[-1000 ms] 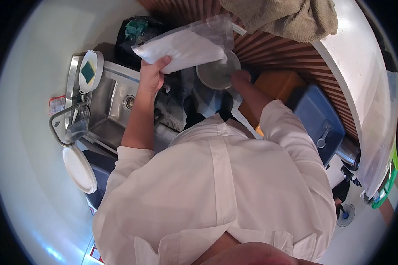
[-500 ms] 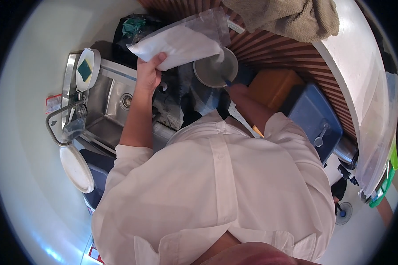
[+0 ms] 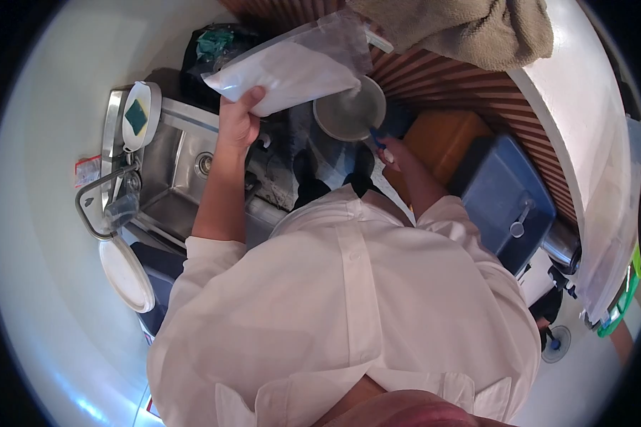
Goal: Preparing a sauce or liquid mixture by cutting open a plastic bag and mixing the contents in a bucket.
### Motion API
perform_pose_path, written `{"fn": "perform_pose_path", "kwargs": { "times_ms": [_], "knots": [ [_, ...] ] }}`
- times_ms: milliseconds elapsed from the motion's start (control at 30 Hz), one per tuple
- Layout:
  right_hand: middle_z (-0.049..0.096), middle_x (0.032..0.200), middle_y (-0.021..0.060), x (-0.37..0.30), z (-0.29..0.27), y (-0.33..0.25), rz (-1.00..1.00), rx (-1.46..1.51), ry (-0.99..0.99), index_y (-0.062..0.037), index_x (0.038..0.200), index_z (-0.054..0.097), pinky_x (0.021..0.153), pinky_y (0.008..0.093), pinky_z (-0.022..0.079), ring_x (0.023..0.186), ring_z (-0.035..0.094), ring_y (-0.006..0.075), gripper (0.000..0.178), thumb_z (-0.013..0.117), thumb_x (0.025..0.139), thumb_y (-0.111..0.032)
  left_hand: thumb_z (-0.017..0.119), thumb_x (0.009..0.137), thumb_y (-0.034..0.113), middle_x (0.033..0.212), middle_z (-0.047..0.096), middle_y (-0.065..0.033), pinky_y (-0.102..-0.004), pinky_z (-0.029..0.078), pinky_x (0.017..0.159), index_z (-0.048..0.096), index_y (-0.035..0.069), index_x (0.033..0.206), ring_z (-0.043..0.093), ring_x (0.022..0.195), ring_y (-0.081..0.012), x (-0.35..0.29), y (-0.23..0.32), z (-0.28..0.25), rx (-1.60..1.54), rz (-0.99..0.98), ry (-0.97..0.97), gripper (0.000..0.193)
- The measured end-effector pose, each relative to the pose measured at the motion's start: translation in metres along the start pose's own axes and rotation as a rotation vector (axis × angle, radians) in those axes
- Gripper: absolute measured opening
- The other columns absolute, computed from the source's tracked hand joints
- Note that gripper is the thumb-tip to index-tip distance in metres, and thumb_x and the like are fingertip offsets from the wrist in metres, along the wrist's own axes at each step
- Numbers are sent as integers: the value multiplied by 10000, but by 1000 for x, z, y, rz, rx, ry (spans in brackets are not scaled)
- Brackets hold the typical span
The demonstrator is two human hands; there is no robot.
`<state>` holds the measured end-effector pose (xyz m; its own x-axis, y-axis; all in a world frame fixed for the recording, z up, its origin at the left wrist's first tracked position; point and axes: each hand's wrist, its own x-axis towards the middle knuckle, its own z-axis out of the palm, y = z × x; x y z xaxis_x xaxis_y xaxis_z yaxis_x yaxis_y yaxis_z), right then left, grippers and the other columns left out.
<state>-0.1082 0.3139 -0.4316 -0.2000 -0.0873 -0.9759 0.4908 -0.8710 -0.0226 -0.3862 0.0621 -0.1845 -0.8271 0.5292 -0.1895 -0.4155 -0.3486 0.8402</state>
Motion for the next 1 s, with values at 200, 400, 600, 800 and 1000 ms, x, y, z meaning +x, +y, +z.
{"fn": "perform_pose_path", "kwargs": {
  "times_ms": [200, 400, 600, 800, 1000],
  "knots": [
    [568, 667, 112, 17, 34, -15, -315, -664, 105, -36, 909, 593, 439, 373, 470, 503, 571, 224, 117, 591, 884, -150, 779, 765, 80, 1267, 580, -110, -419, 448, 1027, 477, 26, 1333, 556, 1183, -270, -2, -2, -3, 24, 3, -14, 646],
    [586, 697, 159, 22, 83, -22, -281, -1083, 80, 15, 925, 605, 455, 415, 472, 550, 591, 262, 171, 610, 853, -140, 793, 756, 90, 1263, 582, -107, -412, 442, 1028, 483, 28, 1329, 554, 1183, -265, -2, -3, -1, 25, 16, -4, 655],
    [646, 844, 184, 17, 83, -15, -160, -1370, 130, -25, 1058, 626, 497, 458, 484, 666, 633, 302, 232, 563, 861, -130, 788, 760, 83, 1264, 582, -110, -414, 444, 1030, 480, 27, 1329, 555, 1181, -265, -1, -3, -1, 16, 11, -14, 649],
    [603, 764, 157, 53, -2, -53, -169, -1452, 158, -35, 1021, 654, 457, 415, 484, 587, 581, 228, 209, 634, 838, -132, 777, 758, 61, 1260, 585, -111, -417, 446, 1029, 480, 27, 1328, 559, 1179, -268, 7, -2, 12, -7, -12, -56, 643],
    [645, 771, 177, -15, 59, -42, -357, -1434, 334, 1, 969, 667, 483, 424, 504, 640, 653, 272, 211, 549, 870, -144, 777, 755, 63, 1249, 593, -107, -419, 449, 1026, 482, 26, 1325, 565, 1172, -267, -5, -3, -4, 28, 32, 21, 643]
  ]
}}
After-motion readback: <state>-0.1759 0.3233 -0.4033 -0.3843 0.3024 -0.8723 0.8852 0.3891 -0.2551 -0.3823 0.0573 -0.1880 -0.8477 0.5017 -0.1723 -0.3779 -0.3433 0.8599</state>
